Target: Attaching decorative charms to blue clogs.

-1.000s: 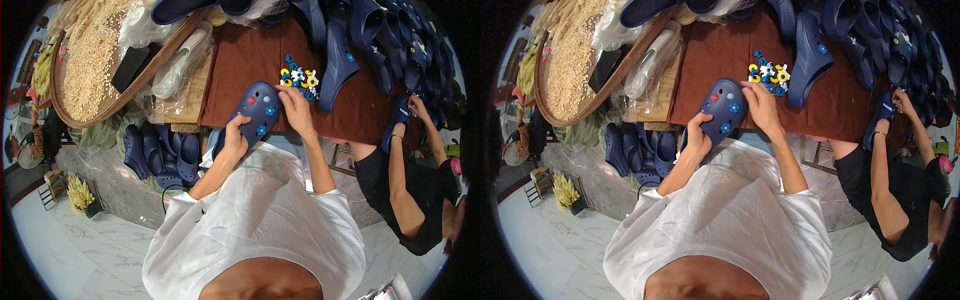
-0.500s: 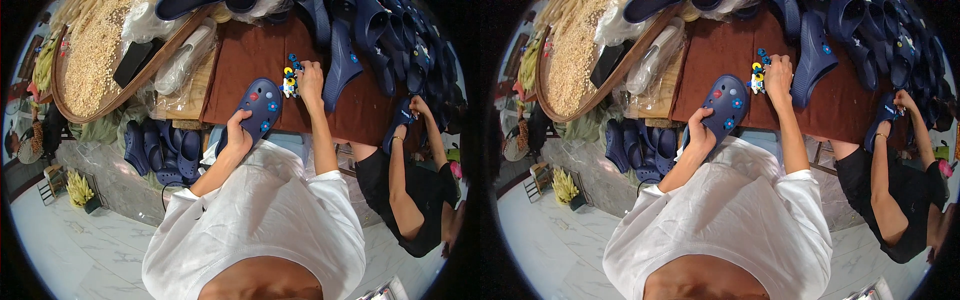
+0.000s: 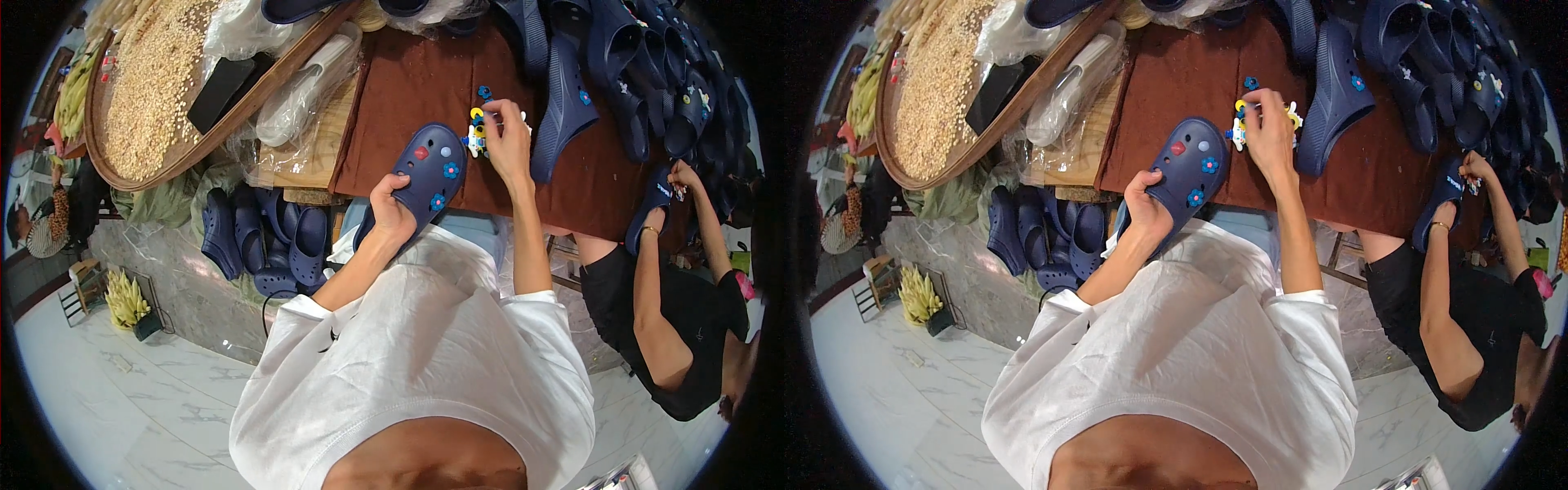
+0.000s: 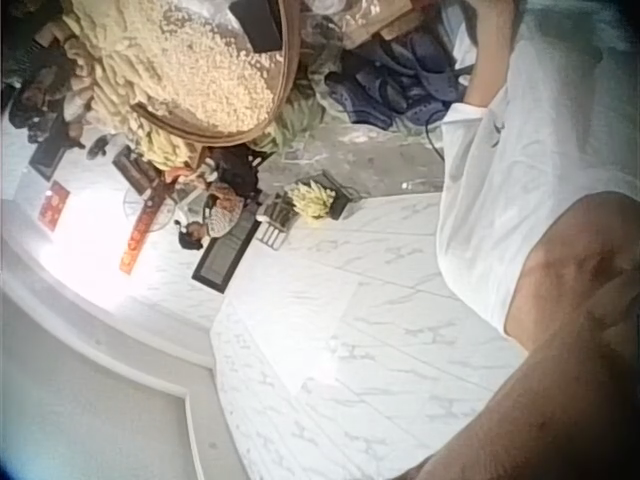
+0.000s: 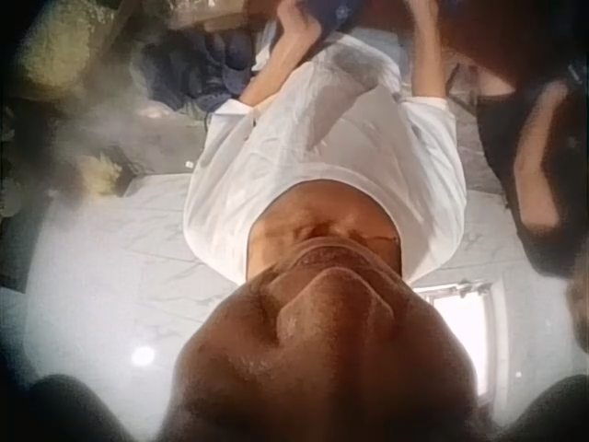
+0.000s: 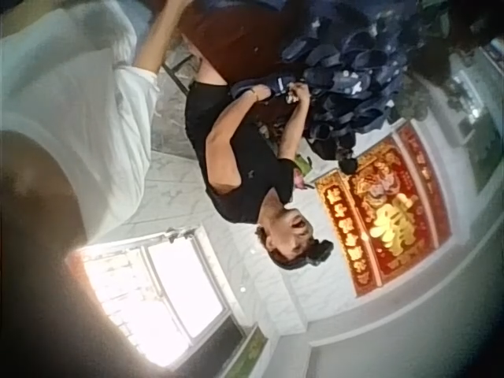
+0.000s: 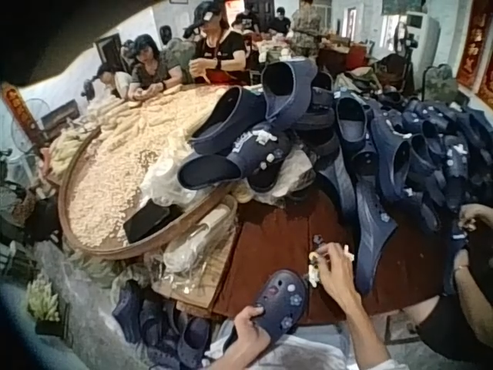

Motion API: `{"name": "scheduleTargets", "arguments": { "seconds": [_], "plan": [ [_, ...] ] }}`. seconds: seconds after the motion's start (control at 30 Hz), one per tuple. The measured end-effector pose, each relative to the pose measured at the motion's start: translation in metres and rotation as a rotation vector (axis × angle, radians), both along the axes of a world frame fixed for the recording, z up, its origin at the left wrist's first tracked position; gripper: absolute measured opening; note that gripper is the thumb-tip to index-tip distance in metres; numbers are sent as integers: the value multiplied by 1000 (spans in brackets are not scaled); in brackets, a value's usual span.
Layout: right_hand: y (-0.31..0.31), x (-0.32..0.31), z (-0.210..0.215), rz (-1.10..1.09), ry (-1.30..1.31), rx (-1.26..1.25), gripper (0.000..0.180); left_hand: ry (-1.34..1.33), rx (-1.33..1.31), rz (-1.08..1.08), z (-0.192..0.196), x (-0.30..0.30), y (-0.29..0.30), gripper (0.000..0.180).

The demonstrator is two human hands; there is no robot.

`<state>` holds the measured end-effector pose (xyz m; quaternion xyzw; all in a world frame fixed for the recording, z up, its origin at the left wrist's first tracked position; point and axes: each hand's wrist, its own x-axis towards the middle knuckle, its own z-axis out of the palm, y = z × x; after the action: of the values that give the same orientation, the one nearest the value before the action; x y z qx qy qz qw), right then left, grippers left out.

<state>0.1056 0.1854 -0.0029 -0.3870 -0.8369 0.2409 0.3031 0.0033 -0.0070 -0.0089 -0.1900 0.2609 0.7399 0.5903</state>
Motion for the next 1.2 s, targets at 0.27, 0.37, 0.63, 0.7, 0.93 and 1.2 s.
{"name": "scheduleTargets", "arguments": {
  "seconds": [0.27,0.37,0.63,0.7,0.93,1.2],
  "plan": [
    [-51,-6,35,363,127,-512,14,126,122,-32,19,7,3,58],
    [-51,-7,43,355,130,-552,16,216,127,-56,17,9,0,55],
    [-47,-1,37,359,183,-543,17,306,-38,-120,11,15,-13,26],
    [-45,0,36,370,191,-547,16,305,-84,-150,10,16,-14,18],
    [-38,7,33,402,234,-727,13,344,-95,-154,17,17,-12,11],
    [-39,6,36,324,200,-717,31,679,-208,-335,-3,20,-24,8]
  ]
}}
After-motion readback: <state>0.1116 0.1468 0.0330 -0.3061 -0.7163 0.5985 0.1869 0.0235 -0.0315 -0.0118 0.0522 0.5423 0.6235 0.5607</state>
